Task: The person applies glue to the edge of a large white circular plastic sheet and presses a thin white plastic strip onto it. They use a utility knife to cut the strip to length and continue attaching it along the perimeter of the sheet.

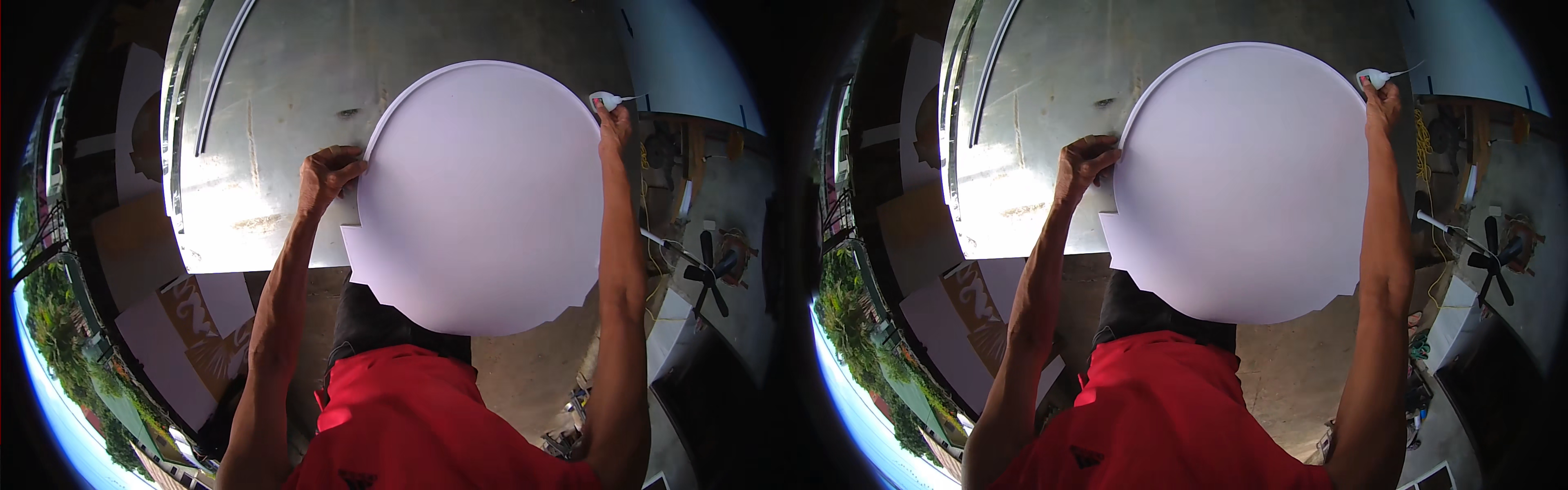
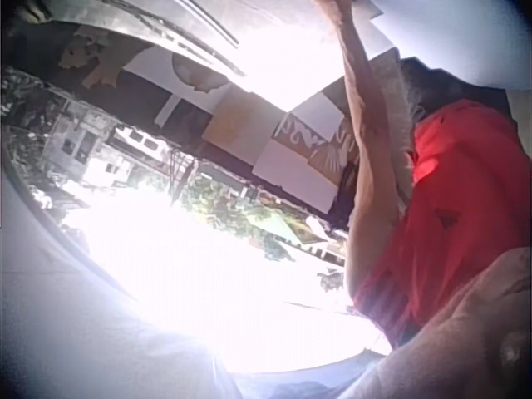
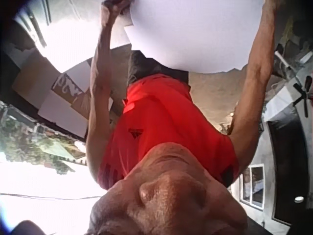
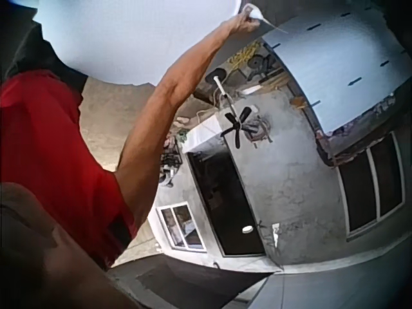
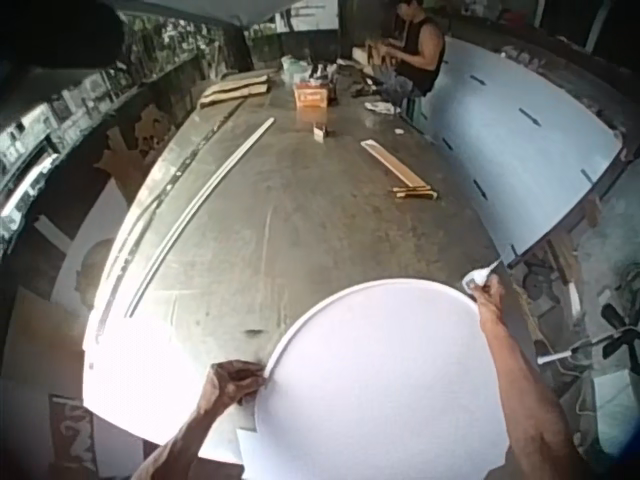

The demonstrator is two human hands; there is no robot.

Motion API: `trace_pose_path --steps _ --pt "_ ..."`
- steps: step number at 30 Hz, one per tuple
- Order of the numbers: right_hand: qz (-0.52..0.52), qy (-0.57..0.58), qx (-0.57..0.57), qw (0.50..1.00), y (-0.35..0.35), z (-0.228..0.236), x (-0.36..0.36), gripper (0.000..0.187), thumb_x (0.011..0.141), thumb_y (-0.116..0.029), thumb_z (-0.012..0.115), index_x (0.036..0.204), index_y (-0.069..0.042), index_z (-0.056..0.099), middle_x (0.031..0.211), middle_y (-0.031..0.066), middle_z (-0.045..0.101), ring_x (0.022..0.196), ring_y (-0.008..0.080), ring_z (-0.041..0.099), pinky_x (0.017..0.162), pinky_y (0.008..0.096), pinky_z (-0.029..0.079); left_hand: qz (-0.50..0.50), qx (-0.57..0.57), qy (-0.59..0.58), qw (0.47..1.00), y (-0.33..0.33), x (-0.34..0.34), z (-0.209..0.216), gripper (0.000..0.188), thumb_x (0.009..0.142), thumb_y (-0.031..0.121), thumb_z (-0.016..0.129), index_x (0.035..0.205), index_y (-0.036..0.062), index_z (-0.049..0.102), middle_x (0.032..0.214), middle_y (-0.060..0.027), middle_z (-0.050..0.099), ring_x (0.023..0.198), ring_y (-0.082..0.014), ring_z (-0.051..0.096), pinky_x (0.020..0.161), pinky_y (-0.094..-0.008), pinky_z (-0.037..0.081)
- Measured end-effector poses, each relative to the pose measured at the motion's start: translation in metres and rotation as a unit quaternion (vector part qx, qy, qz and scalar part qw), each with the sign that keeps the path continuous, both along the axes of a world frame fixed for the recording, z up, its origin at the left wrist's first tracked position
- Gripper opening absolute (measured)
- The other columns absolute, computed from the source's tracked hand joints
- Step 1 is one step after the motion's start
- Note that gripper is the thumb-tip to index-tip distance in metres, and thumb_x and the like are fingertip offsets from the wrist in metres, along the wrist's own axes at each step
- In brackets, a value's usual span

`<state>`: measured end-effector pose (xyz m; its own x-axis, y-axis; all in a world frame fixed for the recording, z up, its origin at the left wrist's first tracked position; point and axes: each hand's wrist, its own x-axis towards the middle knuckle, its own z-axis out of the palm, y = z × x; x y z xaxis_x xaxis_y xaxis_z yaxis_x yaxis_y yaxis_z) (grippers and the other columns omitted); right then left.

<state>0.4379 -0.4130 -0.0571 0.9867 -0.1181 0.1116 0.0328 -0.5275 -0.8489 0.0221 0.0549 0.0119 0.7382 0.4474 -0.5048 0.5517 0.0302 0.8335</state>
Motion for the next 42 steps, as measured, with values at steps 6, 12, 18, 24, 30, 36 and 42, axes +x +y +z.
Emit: trace_pose_path --steps 6,12,18,24,30,36,42 --pt "0.019 -0.075 -0.02 0.997 0.0 0.017 -0.035 0.038 0.093 -0.015 0.083 0.125 0.0 0.068 0.111 0.0115 0.076 0.102 0.0203 0.071 0.092 0.0336 0.056 -0.01 -0.007 -0.014 1.0 -0.003 0.007 0.0 0.038 0.08 0.015 0.086 0.114 -0.0011 0.079 0.088 -0.0074 0.08 0.061 -0.0088 0.067 0.046 -0.0252 0.049" --pt "0.12 0.201 0.038 0.971 0.16 0.104 -0.223 0.025 0.099 -0.027 0.074 0.1 -0.002 0.074 0.079 0.005 0.07 0.063 0.0113 0.063 0.054 0.0269 0.049 -0.023 0.002 -0.011 1.0 0.003 0.004 0.001 0.04 0.077 0.018 0.087 0.11 -0.0019 0.079 0.081 -0.0069 0.078 0.06 -0.0107 0.066 0.051 -0.0279 0.052" --pt "0.202 0.331 -0.006 0.922 0.292 0.101 -0.322 0.037 0.097 -0.034 0.074 0.083 0.0 0.07 0.062 0.0055 0.063 0.046 0.0122 0.055 0.045 0.0309 0.043 -0.021 0.066 -0.069 0.995 0.0 0.003 -0.01 0.037 0.075 0.021 0.089 0.104 -0.0003 0.081 0.085 -0.0097 0.08 0.075 -0.0171 0.074 0.075 -0.031 0.059" --pt "0.158 0.309 -0.076 0.935 0.322 0.075 -0.325 0.049 0.092 -0.046 0.077 0.071 -0.003 0.07 0.061 0.0093 0.068 0.052 0.0213 0.067 0.054 0.038 0.055 -0.056 0.057 -0.072 0.994 0.006 0.005 -0.013 0.039 0.076 0.023 0.09 0.107 0.0003 0.081 0.091 -0.011 0.081 0.079 -0.0161 0.075 0.075 -0.0303 0.059" --pt "0.116 0.281 -0.191 0.933 0.327 0.059 -0.328 0.05 0.089 -0.054 0.079 0.074 -0.007 0.072 0.061 0.0065 0.066 0.05 0.0182 0.064 0.051 0.0371 0.053 -0.058 0.061 -0.077 0.993 0.005 0.007 -0.021 0.037 0.076 0.023 0.091 0.104 0.0002 0.082 0.089 -0.011 0.081 0.079 -0.017 0.076 0.076 -0.0305 0.059" --pt "0.091 0.337 -0.164 0.923 0.332 0.072 -0.326 0.051 0.081 -0.056 0.081 0.072 -0.006 0.072 0.073 0.0109 0.074 0.069 0.0271 0.073 0.068 0.0449 0.058 -0.057 0.072 -0.093 0.991 0.008 0.006 -0.028 0.032 0.076 0.022 0.09 0.098 0.0006 0.082 0.087 -0.0116 0.081 0.077 -0.02 0.077 0.076 -0.033 0.061" --pt "0.102 0.35 -0.118 0.924 0.326 0.078 -0.322 0.049 0.082 -0.048 0.084 0.07 -0.003 0.07 0.066 0.0112 0.069 0.058 0.0215 0.067 0.059 0.0382 0.055 -0.09 0.077 -0.081 0.99 0.01 0.006 -0.021 0.028 0.078 0.023 0.088 0.094 0.0006 0.082 0.084 -0.0126 0.081 0.075 -0.0224 0.078 0.076 -0.0344 0.061"
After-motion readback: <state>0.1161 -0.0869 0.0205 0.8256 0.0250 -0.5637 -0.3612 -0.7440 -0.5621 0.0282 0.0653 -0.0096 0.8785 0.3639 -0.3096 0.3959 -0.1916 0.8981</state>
